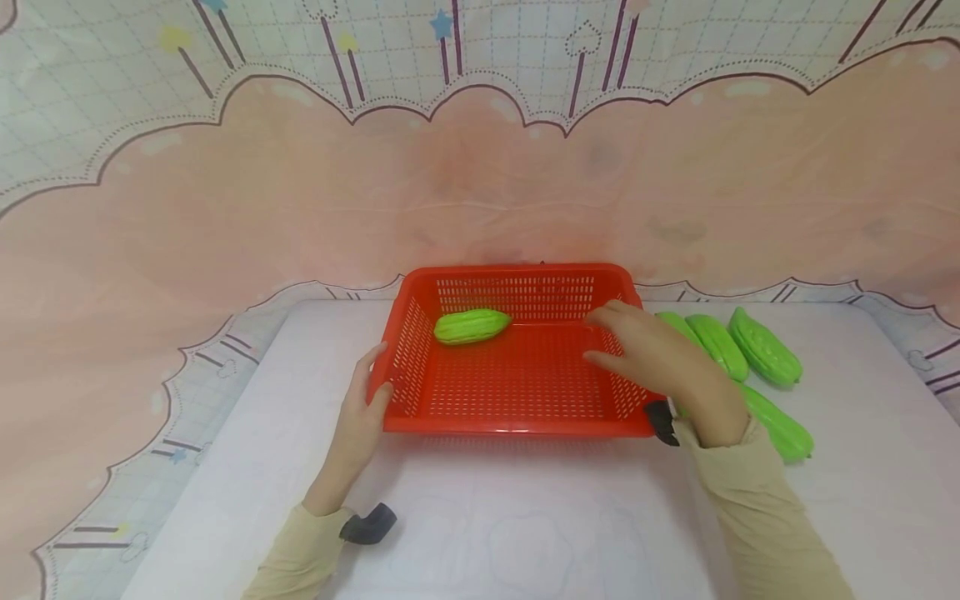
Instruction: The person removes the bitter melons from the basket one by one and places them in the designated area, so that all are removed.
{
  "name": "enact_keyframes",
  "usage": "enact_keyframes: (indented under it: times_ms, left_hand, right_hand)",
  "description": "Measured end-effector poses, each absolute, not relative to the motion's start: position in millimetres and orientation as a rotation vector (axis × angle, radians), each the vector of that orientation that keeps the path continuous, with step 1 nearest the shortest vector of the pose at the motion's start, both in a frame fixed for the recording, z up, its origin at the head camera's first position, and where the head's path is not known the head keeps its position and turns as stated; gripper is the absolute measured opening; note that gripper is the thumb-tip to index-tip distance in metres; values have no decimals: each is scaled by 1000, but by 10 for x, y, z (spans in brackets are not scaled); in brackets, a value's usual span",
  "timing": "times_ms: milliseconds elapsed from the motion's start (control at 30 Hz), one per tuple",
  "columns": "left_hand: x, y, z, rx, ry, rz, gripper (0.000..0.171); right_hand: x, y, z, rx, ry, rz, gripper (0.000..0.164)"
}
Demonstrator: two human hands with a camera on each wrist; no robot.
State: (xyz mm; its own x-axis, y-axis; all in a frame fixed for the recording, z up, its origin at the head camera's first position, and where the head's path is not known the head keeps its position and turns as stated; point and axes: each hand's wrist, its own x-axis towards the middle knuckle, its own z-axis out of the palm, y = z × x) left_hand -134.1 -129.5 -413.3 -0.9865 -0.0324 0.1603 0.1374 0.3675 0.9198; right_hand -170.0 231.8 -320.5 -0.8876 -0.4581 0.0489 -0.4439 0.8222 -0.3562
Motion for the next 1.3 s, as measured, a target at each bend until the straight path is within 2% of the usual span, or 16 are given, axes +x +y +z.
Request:
enact_keyframes:
  times_ms: [1000,1300]
  left_hand:
    - [-1341,-1297,-4124,-95,-2466,-1696,59]
    - [-1340,-1293,-4129,-96,-2466,-1686,59]
  right_hand:
    - [-1949,2019,-3254,-810,2892,-642,44]
    - [-2038,1942,-3323,-804,2860,-653,47]
